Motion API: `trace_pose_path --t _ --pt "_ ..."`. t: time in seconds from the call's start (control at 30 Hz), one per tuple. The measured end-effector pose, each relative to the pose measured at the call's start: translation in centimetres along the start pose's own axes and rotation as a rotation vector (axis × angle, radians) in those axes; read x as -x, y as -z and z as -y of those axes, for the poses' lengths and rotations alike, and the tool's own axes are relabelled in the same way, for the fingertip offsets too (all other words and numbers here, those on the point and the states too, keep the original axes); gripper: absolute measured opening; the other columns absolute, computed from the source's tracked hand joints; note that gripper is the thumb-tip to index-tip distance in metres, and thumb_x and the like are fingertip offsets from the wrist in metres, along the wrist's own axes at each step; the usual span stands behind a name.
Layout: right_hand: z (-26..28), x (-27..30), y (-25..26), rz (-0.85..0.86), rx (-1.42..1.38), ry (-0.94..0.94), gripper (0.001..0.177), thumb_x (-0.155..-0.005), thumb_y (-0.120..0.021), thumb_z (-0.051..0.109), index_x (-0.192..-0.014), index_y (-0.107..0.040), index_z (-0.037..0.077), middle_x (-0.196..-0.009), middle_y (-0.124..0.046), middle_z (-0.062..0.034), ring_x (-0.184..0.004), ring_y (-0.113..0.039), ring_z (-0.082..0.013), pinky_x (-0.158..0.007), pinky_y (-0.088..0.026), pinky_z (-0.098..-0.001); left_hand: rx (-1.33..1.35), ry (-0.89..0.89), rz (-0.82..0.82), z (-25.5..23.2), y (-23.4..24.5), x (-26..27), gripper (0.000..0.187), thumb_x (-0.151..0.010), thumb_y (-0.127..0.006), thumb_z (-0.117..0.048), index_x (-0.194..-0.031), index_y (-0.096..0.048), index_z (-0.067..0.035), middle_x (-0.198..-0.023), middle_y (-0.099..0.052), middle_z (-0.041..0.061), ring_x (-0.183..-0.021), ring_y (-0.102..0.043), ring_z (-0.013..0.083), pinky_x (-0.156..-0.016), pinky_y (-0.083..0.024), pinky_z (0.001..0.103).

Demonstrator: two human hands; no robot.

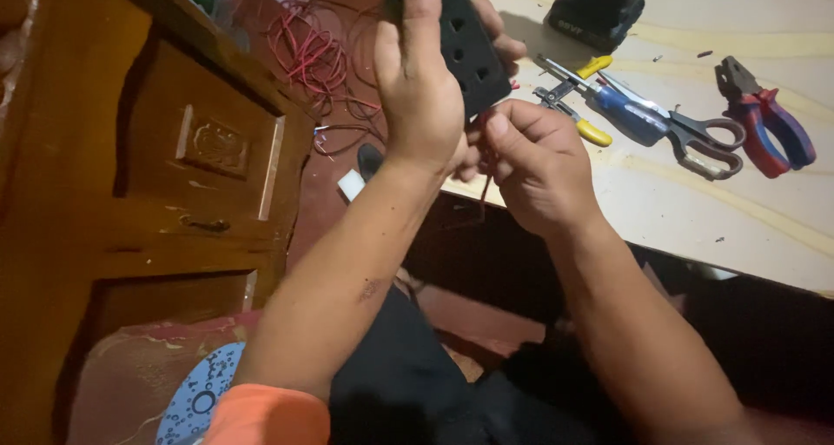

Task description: The recorder is repairing an electrical power strip by stripping wires and connecting them to internal terminals.

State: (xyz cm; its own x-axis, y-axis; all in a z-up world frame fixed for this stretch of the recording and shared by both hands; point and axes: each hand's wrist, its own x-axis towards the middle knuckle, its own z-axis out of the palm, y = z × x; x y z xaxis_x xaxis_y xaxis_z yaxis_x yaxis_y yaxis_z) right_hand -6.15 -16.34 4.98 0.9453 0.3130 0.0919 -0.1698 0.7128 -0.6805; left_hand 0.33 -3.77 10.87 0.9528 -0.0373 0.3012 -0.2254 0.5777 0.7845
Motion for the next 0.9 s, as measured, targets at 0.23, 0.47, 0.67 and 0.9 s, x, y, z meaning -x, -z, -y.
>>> trace_pose_path --t 0.23,0.47,0.67,0.9 --pt "-0.2 0.1 -0.7 -0.028 0.275 0.142 0.023 -0.108 -0.060 0.013 -0.118 -0.065 -0.007 -0.102 -0.072 -0.0139 -0.090 -0.071 -0.0202 -0.087 -0.061 -0.0364 0.021 0.004 -0.094 0.4 1.0 -0.4 0.050 -0.112 -0.050 -0.046 -0.104 -0.056 0.003 -0.086 -0.065 0.013 -0.071 -0.071 0.0261 -0.063 -0.062 0.041" --pt "-0.5 0.2 -1.8 -0.122 0.448 0.187 0.014 -0.107 -0.061 0.008 -0.112 -0.063 -0.005 -0.093 -0.070 -0.0097 -0.081 -0.069 -0.0155 -0.077 -0.060 -0.0304 -0.044 -0.058 -0.060 0.6 0.6 0.1 0.055 -0.112 -0.050 -0.048 -0.097 -0.058 0.004 -0.081 -0.065 0.011 -0.071 -0.071 0.0230 -0.062 -0.061 0.038" --pt "-1.6 0.4 -2.2 -0.245 0.738 0.268 0.016 -0.108 -0.061 0.011 -0.104 -0.064 -0.004 -0.081 -0.068 -0.0061 -0.069 -0.063 -0.0107 -0.063 -0.053 -0.0254 -0.072 -0.087 -0.098 1.3 0.3 0.7 0.046 -0.114 -0.053 -0.045 -0.105 -0.052 0.000 -0.083 -0.062 0.010 -0.067 -0.068 0.0209 -0.061 -0.057 0.035" --pt "-2.2 -0.2 0.8 -0.204 0.605 0.167 0.014 -0.103 -0.066 0.013 -0.104 -0.065 -0.001 -0.090 -0.070 -0.0033 -0.082 -0.064 -0.0091 -0.075 -0.053 -0.0241 -0.064 -0.006 -0.140 3.5 2.4 1.4 0.041 -0.110 -0.053 -0.041 -0.111 -0.052 -0.001 -0.091 -0.068 0.013 -0.073 -0.069 0.0203 -0.063 -0.056 0.033"
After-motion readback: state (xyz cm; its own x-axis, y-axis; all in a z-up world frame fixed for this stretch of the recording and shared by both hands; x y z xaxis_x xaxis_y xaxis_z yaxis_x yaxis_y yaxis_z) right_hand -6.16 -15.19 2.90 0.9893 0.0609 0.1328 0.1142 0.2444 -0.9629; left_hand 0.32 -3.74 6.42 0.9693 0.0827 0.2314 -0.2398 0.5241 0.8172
